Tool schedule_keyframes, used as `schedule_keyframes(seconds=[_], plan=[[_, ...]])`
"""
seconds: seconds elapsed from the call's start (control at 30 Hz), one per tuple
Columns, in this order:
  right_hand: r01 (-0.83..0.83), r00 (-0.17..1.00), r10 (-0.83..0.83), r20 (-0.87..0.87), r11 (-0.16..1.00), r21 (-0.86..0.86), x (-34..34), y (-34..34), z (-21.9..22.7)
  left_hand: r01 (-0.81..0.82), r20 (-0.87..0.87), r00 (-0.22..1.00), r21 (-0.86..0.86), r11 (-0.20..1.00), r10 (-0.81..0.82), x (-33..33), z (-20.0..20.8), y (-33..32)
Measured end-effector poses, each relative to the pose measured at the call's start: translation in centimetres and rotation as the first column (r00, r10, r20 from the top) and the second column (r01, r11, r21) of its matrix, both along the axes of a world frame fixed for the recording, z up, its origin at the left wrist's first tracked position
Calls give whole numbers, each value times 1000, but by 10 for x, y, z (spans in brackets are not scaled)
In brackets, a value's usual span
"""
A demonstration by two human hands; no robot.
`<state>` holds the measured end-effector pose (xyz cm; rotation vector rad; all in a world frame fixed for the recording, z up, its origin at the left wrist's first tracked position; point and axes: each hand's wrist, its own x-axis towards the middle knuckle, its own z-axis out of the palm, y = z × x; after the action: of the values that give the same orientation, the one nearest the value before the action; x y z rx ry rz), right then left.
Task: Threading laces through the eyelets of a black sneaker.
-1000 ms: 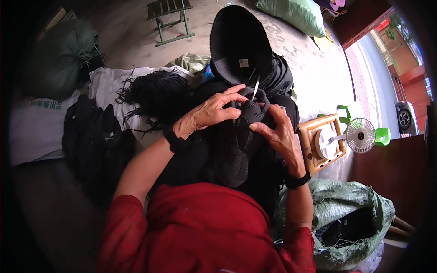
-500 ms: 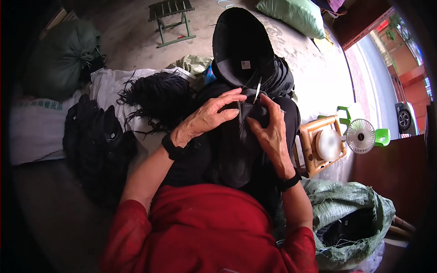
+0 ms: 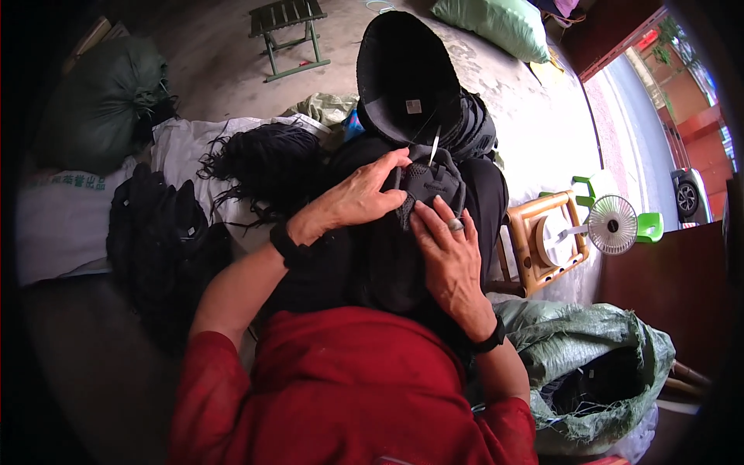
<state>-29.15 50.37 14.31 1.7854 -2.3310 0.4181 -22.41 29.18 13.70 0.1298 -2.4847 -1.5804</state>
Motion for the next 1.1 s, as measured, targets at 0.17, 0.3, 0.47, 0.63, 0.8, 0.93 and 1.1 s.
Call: schedule_keyframes(seconds=[0.17, 0.3, 0.47, 0.63, 0.8, 0.93, 1.1], plan=[[31, 994, -22, -106, 996, 88, 10, -14, 15, -14, 0, 1000, 3, 1000, 14, 0, -6, 5], [-3, 1000, 4, -8, 997, 77, 3, -8, 15, -111, -201, 976, -157, 981, 78, -10, -37, 22], [300, 728, 103, 678, 841, -450, -16, 63, -16, -7, -108, 994, -59, 998, 0, 1, -30, 0], [675, 378, -525, 762, 720, 162, -20, 227, -212, 38, -27, 999, 426, 904, -30, 6, -14, 2], [691, -124, -307, 944, 656, 304, 30, 240, -293, -77, 19, 997, 432, 899, 76, 19, -18, 1], [684, -258, -146, 955, 671, 287, 47, 215, -311, -117, 90, 993, 531, 839, 81, 19, -25, 3], [760, -414, 74, 907, 576, 300, 85, 211, -327, -181, 113, 983, 498, 848, 143, 28, -30, -3]])
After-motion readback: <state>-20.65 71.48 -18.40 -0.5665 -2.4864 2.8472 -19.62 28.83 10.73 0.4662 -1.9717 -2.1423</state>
